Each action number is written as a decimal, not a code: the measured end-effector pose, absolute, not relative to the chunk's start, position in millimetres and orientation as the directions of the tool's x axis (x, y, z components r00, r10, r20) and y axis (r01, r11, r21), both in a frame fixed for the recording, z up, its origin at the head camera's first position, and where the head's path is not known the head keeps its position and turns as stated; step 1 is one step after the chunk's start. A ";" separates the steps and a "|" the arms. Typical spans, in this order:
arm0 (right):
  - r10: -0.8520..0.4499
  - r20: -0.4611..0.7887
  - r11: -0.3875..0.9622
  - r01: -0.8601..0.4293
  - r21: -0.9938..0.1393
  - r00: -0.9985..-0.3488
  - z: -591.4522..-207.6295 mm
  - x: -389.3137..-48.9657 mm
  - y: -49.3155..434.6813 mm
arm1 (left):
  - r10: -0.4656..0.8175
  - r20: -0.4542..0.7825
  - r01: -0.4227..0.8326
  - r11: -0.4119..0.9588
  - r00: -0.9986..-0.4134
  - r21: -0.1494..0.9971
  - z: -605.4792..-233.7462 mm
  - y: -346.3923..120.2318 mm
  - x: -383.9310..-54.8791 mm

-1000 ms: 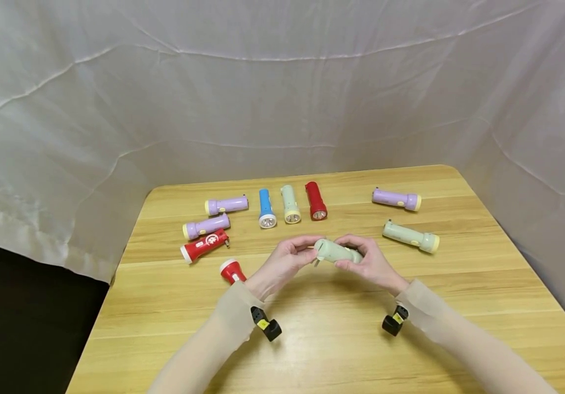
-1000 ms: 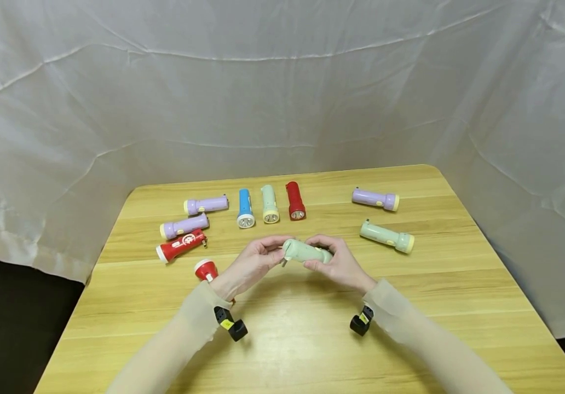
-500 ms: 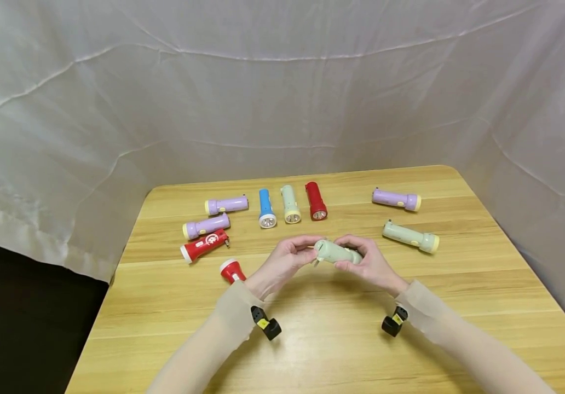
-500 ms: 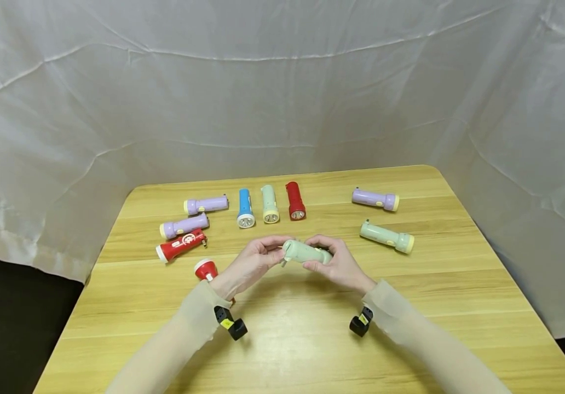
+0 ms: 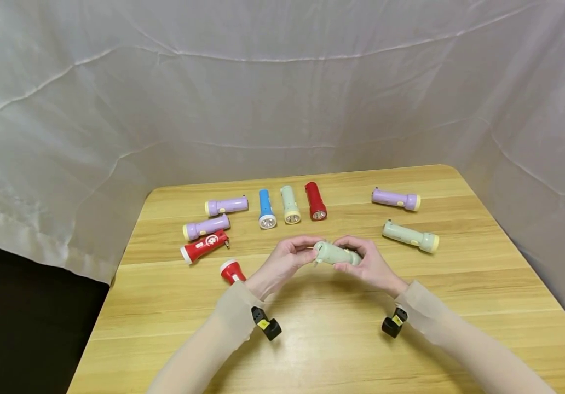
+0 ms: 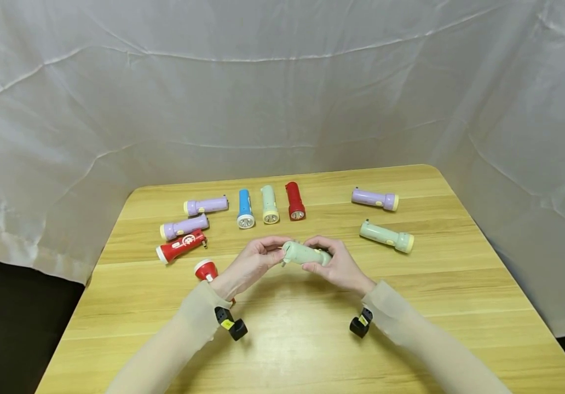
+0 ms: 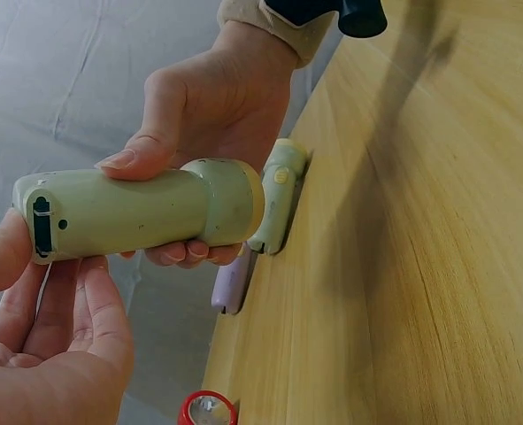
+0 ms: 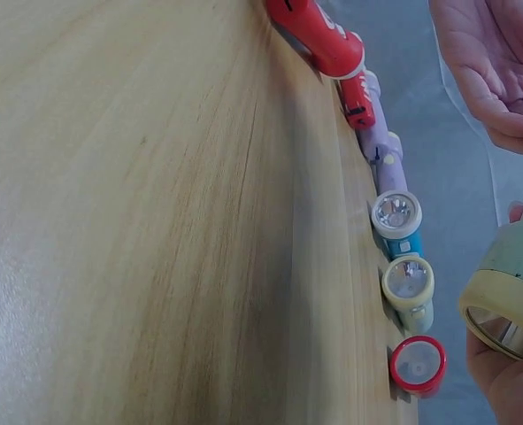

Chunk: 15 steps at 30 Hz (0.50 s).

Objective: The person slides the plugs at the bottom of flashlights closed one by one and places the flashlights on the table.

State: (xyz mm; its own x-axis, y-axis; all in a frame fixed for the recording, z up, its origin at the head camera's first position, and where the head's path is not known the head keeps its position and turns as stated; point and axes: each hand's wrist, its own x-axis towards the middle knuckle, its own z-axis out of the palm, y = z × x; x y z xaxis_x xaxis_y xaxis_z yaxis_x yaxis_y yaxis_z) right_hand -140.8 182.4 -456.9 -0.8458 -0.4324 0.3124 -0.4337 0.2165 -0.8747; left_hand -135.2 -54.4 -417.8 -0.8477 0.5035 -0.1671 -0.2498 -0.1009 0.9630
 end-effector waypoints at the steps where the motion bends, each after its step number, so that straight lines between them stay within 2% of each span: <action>1: -0.432 0.313 0.218 -0.434 -0.874 -0.846 -457.1 -140.9 182.3 | 0.503 -0.167 -0.249 -0.099 -0.848 0.963 -417.6 -54.4 -135.0; 15: -0.434 0.282 0.237 -0.411 -0.880 -0.855 -457.2 -139.9 182.4 | 0.446 -0.174 -0.229 -0.071 -0.878 0.971 -417.7 -50.1 -134.5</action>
State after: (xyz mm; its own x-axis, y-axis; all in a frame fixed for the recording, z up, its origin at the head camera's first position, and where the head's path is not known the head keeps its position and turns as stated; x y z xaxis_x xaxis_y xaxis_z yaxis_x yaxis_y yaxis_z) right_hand -139.9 182.4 -457.2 -0.8555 -0.4343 0.2822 -0.4108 0.2373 -0.8803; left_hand -134.5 -50.1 -417.7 -0.8780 0.4458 -0.1743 -0.2290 -0.0715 0.9708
